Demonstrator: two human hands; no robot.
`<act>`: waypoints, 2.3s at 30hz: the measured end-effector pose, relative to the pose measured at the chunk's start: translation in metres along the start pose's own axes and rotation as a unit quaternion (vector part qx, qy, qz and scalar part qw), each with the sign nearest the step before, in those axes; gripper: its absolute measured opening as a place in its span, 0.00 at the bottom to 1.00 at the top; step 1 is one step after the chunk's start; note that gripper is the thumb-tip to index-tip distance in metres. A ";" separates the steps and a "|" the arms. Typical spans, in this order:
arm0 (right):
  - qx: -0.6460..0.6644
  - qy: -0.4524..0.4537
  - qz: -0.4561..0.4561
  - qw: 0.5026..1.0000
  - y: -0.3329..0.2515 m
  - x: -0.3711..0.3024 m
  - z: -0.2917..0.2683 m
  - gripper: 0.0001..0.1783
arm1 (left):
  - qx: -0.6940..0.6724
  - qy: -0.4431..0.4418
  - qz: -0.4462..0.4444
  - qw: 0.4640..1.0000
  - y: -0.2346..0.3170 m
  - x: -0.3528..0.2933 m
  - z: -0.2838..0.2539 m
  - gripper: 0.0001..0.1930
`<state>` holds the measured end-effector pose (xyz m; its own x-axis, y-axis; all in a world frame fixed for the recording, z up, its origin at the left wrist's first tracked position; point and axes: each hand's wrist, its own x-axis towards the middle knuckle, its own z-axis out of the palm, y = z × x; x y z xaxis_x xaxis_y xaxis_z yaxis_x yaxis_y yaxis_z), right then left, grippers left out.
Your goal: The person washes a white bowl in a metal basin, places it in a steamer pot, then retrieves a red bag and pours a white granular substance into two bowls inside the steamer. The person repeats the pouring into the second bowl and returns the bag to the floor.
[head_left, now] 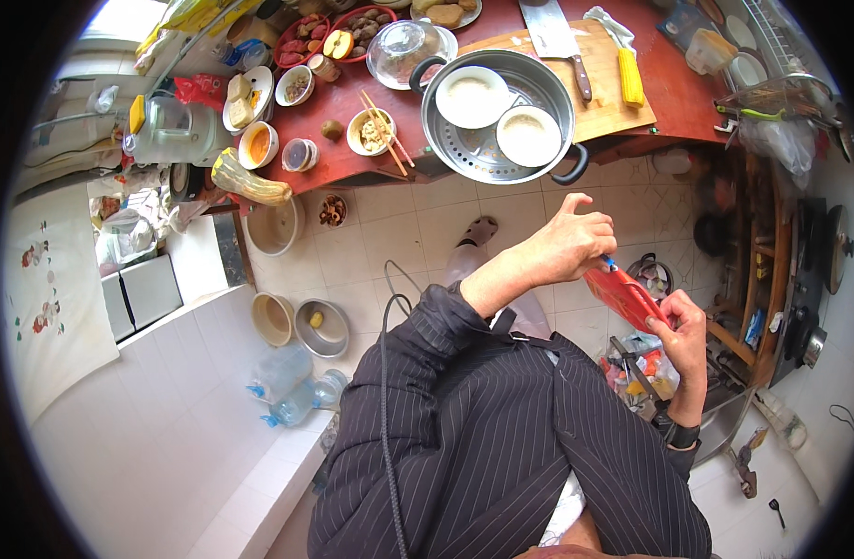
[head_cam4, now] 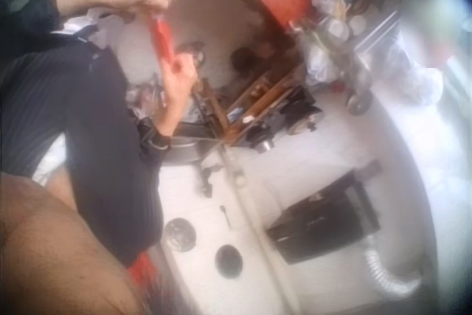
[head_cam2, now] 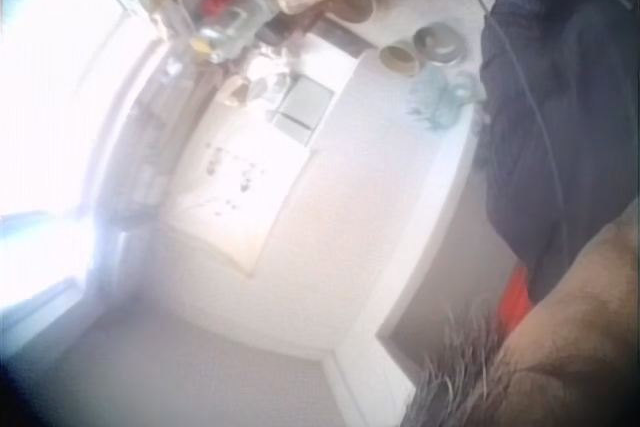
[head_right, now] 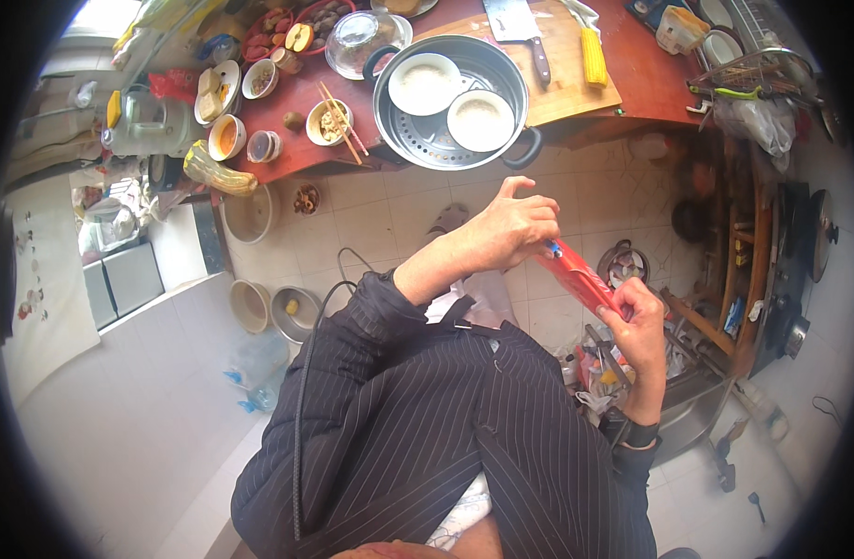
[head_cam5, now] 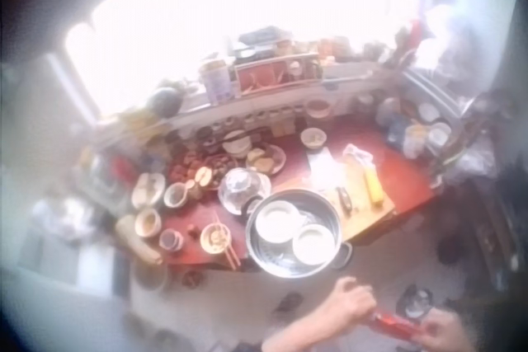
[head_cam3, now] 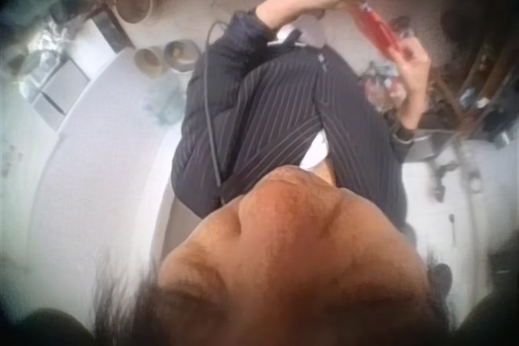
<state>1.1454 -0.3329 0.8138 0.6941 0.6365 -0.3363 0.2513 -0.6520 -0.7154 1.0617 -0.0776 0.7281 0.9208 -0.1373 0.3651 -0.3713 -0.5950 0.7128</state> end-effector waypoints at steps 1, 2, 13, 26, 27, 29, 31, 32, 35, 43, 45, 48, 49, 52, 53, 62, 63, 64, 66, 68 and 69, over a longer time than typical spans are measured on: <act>-0.005 -0.002 0.004 1.000 -0.001 0.000 0.001 0.11 | 0.006 0.013 0.006 1.000 0.001 -0.003 0.000 0.11; -0.002 0.000 -0.002 1.000 -0.002 -0.001 0.003 0.11 | 0.012 0.024 0.013 1.000 0.002 -0.006 -0.002 0.11; -0.005 0.049 0.053 0.997 -0.025 -0.014 0.022 0.08 | 0.029 0.203 -0.135 0.969 -0.051 -0.075 -0.107 0.14; 0.036 0.110 0.097 0.989 -0.048 -0.016 0.054 0.07 | 0.118 0.427 -0.645 0.622 -0.266 -0.274 -0.149 0.14; 0.029 0.114 0.102 0.988 -0.051 -0.017 0.056 0.07 | 0.114 0.424 -0.644 0.627 -0.273 -0.277 -0.148 0.14; 0.047 0.124 0.112 0.985 -0.057 -0.019 0.059 0.08 | 0.096 0.387 -0.652 0.645 -0.283 -0.281 -0.150 0.14; 0.047 0.133 0.121 0.983 -0.064 -0.020 0.063 0.08 | 0.121 0.378 -0.642 0.656 -0.287 -0.282 -0.153 0.14; 0.058 0.134 0.124 0.981 -0.067 -0.020 0.064 0.08 | 0.123 0.362 -0.655 0.652 -0.287 -0.283 -0.155 0.14; 0.046 0.146 0.115 0.981 -0.074 -0.020 0.067 0.08 | 0.179 0.355 -0.659 0.638 -0.283 -0.284 -0.161 0.19; 0.038 0.169 0.102 0.980 -0.077 -0.024 0.063 0.07 | 0.235 0.375 -0.542 0.714 -0.203 -0.222 -0.199 0.18; 0.066 0.167 0.084 0.980 -0.076 -0.026 0.060 0.07 | 0.127 0.422 -0.405 0.801 -0.163 -0.170 -0.195 0.13; 0.109 0.166 0.103 0.975 -0.075 -0.024 0.055 0.07 | -0.030 0.297 -0.228 0.927 -0.089 -0.092 -0.170 0.18; 0.090 0.166 0.078 0.979 -0.075 -0.022 0.051 0.08 | 0.020 0.244 -0.153 0.957 -0.065 -0.067 -0.152 0.29; 0.042 0.155 0.015 0.987 -0.079 -0.023 0.036 0.08 | -0.028 0.045 -0.015 0.998 -0.004 -0.014 -0.094 0.39; 0.046 0.144 0.018 0.988 -0.080 -0.024 0.030 0.08 | -0.005 0.031 0.021 0.999 0.004 -0.003 -0.083 0.35; 0.034 0.128 -0.044 0.990 -0.065 -0.036 -0.035 0.09 | -0.263 -0.051 -0.018 0.963 0.019 0.028 -0.050 0.10; 0.028 0.124 -0.051 0.991 -0.062 -0.036 -0.040 0.10 | -0.299 -0.075 -0.042 0.950 0.020 0.029 -0.052 0.11; 0.015 0.123 -0.055 0.991 -0.060 -0.036 -0.044 0.10 | -0.335 -0.102 -0.065 0.934 0.022 0.031 -0.054 0.11; 0.022 0.115 -0.049 0.992 -0.056 -0.037 -0.050 0.10 | -0.287 -0.086 -0.080 0.951 0.027 0.035 -0.055 0.13; 0.012 0.115 -0.047 0.992 -0.054 -0.035 -0.054 0.10 | -0.245 -0.024 -0.097 0.964 0.038 0.043 -0.047 0.14; 0.007 0.117 -0.039 0.992 -0.054 -0.035 -0.055 0.10 | -0.185 0.014 -0.055 0.981 0.045 0.048 -0.042 0.17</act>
<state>1.1445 -0.3426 0.8974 0.8104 0.5713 -0.1296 0.3020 -0.5969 -0.7433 1.0836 -0.0774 0.8031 0.9561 -0.0631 0.2863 -0.2924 -0.2760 0.9156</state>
